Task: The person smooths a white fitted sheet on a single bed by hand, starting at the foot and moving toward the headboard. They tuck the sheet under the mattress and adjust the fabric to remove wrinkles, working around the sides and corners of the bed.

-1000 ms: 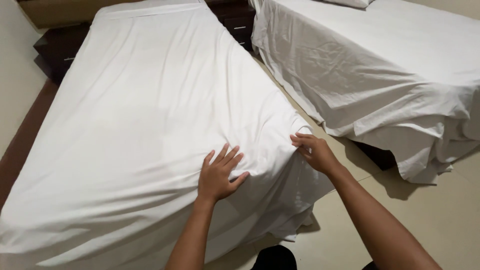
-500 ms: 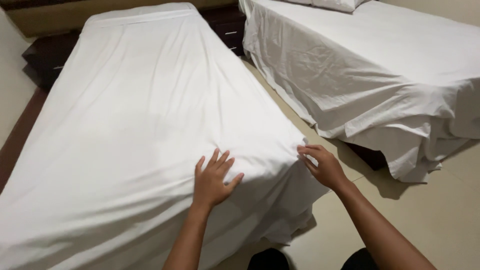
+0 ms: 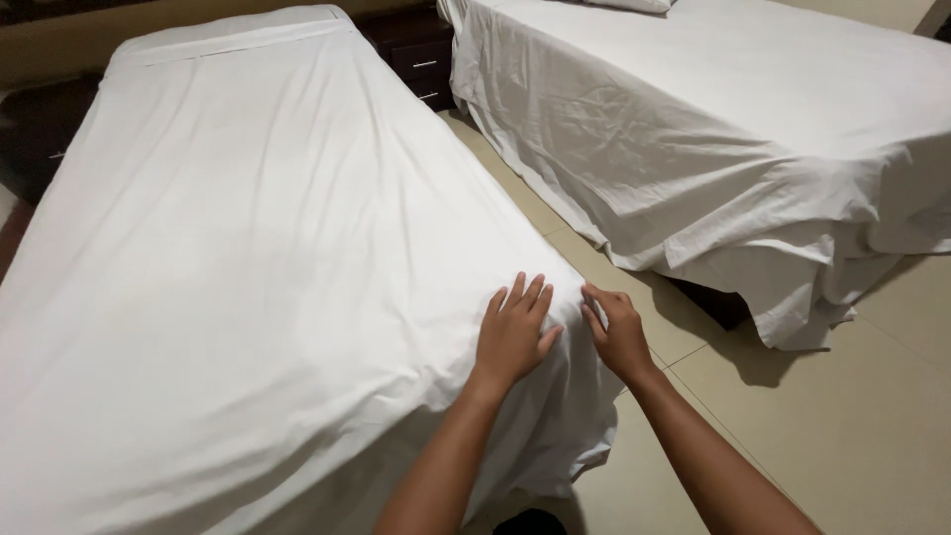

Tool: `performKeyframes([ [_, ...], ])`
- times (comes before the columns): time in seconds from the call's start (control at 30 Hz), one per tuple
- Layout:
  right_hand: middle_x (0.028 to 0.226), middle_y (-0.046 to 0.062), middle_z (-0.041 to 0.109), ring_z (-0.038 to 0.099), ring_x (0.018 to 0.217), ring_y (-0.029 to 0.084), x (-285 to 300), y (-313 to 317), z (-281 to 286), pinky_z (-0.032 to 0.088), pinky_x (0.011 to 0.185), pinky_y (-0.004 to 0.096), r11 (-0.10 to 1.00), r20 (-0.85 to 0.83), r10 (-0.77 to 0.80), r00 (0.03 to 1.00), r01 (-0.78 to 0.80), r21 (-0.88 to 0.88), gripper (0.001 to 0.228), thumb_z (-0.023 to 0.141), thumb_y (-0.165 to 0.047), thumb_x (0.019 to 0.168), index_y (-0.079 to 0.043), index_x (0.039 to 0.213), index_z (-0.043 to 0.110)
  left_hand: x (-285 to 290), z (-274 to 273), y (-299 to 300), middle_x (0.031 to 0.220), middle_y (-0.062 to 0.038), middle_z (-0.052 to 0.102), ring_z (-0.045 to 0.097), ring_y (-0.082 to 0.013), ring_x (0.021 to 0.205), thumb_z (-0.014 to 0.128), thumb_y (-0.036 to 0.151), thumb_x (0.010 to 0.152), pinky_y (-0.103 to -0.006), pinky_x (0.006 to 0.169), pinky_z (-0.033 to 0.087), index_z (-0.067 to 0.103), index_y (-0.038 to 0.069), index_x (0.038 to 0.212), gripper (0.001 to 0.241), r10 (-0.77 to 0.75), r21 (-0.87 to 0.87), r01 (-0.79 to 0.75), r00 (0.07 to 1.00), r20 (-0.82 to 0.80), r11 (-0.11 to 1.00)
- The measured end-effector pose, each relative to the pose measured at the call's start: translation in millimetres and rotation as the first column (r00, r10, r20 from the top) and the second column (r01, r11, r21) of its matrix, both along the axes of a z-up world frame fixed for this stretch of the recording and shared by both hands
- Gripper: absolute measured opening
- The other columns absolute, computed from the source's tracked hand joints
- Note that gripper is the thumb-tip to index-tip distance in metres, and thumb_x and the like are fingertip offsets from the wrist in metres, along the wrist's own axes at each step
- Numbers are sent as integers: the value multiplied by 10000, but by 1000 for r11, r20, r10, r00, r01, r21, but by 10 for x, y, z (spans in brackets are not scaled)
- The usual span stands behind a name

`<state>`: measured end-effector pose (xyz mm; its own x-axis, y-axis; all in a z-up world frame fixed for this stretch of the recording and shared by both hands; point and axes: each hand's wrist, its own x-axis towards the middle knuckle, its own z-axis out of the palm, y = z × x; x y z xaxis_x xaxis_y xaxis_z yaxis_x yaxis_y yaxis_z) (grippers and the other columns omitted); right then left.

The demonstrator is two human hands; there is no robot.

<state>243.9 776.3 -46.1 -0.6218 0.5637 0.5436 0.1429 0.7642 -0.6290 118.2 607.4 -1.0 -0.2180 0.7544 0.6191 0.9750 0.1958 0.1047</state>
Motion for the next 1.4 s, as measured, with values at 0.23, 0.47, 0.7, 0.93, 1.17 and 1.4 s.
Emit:
performKeyframes([
  [0.23,1126,69,740,549,1134,306,-51,-32,48,455,995,414,982,-100,-84,991,99,161,89,749,-77,887,-72,974,731,41,54,141,1458,-64,613,452,-344,1438,673,310,953,-530,1131,347,673,117,1329,423,26,-30,-25,999,35,999],
  [0.47,1040,106,627,516,1063,328,122,120,129,435,931,446,970,-32,-62,998,68,235,71,726,-61,902,-44,951,677,102,29,285,1321,-97,708,536,-321,1380,602,204,1003,-522,1116,365,740,63,1161,253,10,40,-14,996,92,999],
  [0.7,1051,110,610,508,1050,343,491,252,311,435,927,461,922,15,-101,995,88,377,78,727,-66,903,-50,960,675,166,-328,644,1245,-157,730,625,-277,1316,581,124,1044,-428,1101,438,740,15,1098,201,-126,89,114,982,140,989],
  [0.93,1077,104,617,526,1083,326,479,87,251,464,953,444,963,82,-92,992,68,261,120,768,-112,884,-80,988,718,226,-136,412,1281,-145,723,588,-296,1373,619,82,976,-440,1108,426,720,5,1082,166,-164,59,160,983,77,985],
  [1.17,1294,108,637,560,1212,332,329,-249,450,462,1042,440,949,35,61,998,-69,309,437,790,-124,820,-73,1241,686,125,26,-81,1464,-148,587,450,-356,1444,753,217,852,-486,1124,374,651,26,1311,508,-71,-4,73,986,150,997],
  [1.4,1367,42,666,605,1229,293,69,-607,538,512,990,428,870,28,195,980,-186,456,416,799,-131,813,-138,1226,747,-78,33,-547,1440,-88,616,447,-379,1427,711,245,910,-529,1097,367,701,114,1300,411,20,-9,-19,996,90,1000],
])
